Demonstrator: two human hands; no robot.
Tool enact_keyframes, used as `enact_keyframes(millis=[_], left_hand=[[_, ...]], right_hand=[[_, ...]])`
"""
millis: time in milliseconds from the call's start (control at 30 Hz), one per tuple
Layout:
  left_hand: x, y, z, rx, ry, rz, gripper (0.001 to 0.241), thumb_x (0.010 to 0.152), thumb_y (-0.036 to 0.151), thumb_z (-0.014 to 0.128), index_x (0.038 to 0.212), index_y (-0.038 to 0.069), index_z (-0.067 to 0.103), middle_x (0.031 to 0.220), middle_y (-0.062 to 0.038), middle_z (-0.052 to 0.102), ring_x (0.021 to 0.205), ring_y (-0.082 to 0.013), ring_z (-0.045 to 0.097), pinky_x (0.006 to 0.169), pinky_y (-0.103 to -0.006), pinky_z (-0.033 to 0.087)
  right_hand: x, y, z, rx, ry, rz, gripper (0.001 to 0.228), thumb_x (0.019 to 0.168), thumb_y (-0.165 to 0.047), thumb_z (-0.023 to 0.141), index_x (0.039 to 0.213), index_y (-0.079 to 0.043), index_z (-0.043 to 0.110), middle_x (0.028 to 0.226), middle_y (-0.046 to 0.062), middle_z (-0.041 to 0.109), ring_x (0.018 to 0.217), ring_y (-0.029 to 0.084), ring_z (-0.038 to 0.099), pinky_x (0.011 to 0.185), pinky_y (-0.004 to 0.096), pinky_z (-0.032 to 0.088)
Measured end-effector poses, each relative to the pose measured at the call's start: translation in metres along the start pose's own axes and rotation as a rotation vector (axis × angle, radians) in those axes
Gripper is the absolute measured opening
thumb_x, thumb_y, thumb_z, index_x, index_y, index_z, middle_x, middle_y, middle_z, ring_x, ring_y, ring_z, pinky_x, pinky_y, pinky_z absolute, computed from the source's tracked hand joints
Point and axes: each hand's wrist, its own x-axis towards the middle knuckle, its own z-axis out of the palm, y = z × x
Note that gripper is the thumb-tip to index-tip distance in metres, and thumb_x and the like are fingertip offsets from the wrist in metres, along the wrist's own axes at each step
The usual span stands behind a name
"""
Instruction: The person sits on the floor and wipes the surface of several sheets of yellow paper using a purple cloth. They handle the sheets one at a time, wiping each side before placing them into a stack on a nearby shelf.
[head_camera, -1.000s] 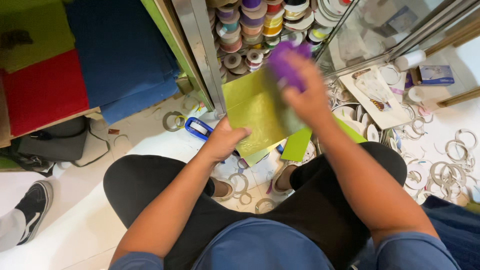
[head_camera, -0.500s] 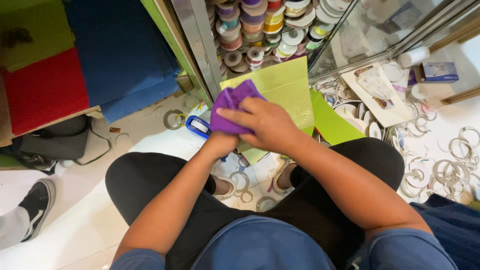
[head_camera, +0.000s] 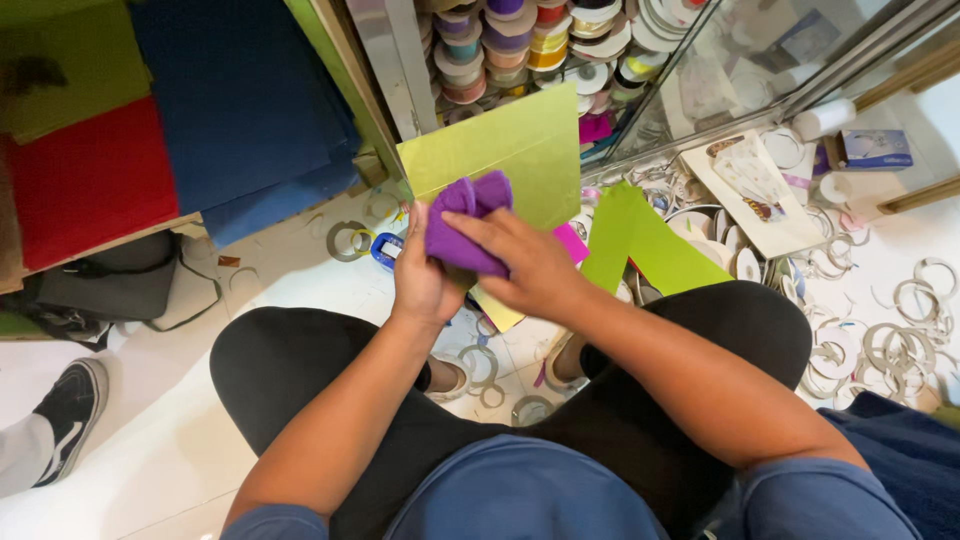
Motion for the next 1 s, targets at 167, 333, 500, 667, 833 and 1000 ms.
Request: enact_keyframes(millis=[167, 333, 500, 667, 833, 1000], left_hand=[[-0.036, 0.044, 0.092, 0.039, -0.004, 0.063, 0.048, 0.108, 0.052, 0.042, 0.139, 0.020, 0.060, 0.136, -0.008, 0.067, 0.122, -0.0247, 0.066, 0.111, -0.0495, 0.051], [-0.017, 0.013, 0.040, -0.070, 0.067, 0.045, 0.054, 0.104, 0.060, 0.042, 0.125, 0.018, 0.070, 0.118, -0.009, 0.076, 0.108, -0.0214, 0.073, 0.107, -0.0425, 0.056], [-0.025, 0.030, 0.059, 0.054, -0.003, 0.101, 0.055, 0.108, 0.054, 0.039, 0.143, 0.016, 0.058, 0.140, -0.012, 0.065, 0.126, -0.0269, 0.063, 0.115, -0.0508, 0.048], [0.017, -0.028, -0.043, 0.199, 0.046, 0.105, 0.046, 0.111, 0.039, 0.045, 0.142, 0.009, 0.059, 0.137, -0.014, 0.065, 0.124, -0.0248, 0.063, 0.115, -0.0490, 0.047], [-0.008, -0.012, -0.004, 0.502, -0.003, 0.199, 0.034, 0.112, 0.027, 0.047, 0.131, 0.007, 0.066, 0.121, -0.015, 0.072, 0.111, -0.0224, 0.067, 0.108, -0.0468, 0.050], [-0.026, 0.008, 0.026, 0.249, -0.039, 0.116, 0.023, 0.110, 0.025, 0.049, 0.106, 0.007, 0.062, 0.104, -0.007, 0.066, 0.102, -0.0160, 0.064, 0.096, -0.0335, 0.052]], right_hand=[[0.016, 0.034, -0.020, -0.018, 0.162, 0.064, 0.076, 0.080, -0.004, 0.066, 0.153, -0.022, 0.051, 0.126, 0.021, 0.059, 0.117, 0.048, 0.063, 0.102, 0.054, 0.049], [-0.004, -0.011, 0.027, 0.065, -0.009, 0.042, 0.083, 0.076, -0.014, 0.075, 0.154, -0.021, 0.047, 0.121, 0.021, 0.061, 0.114, 0.048, 0.064, 0.096, 0.057, 0.052], [0.015, 0.013, -0.004, 0.088, 0.140, 0.124, 0.071, 0.082, -0.009, 0.067, 0.151, -0.019, 0.053, 0.132, 0.019, 0.061, 0.127, 0.043, 0.060, 0.109, 0.051, 0.045], [0.013, -0.005, 0.001, 0.006, 0.174, 0.090, 0.075, 0.081, -0.014, 0.069, 0.152, -0.028, 0.051, 0.123, 0.014, 0.062, 0.115, 0.040, 0.065, 0.098, 0.050, 0.052], [0.021, 0.031, -0.023, -0.108, 0.207, -0.002, 0.076, 0.078, -0.018, 0.073, 0.150, -0.035, 0.055, 0.109, 0.009, 0.064, 0.100, 0.037, 0.070, 0.088, 0.048, 0.056], [0.043, 0.062, -0.070, 0.376, 0.584, 0.546, 0.032, 0.090, -0.013, 0.065, 0.121, -0.015, 0.070, 0.092, -0.002, 0.065, 0.084, 0.012, 0.062, 0.078, 0.026, 0.052]])
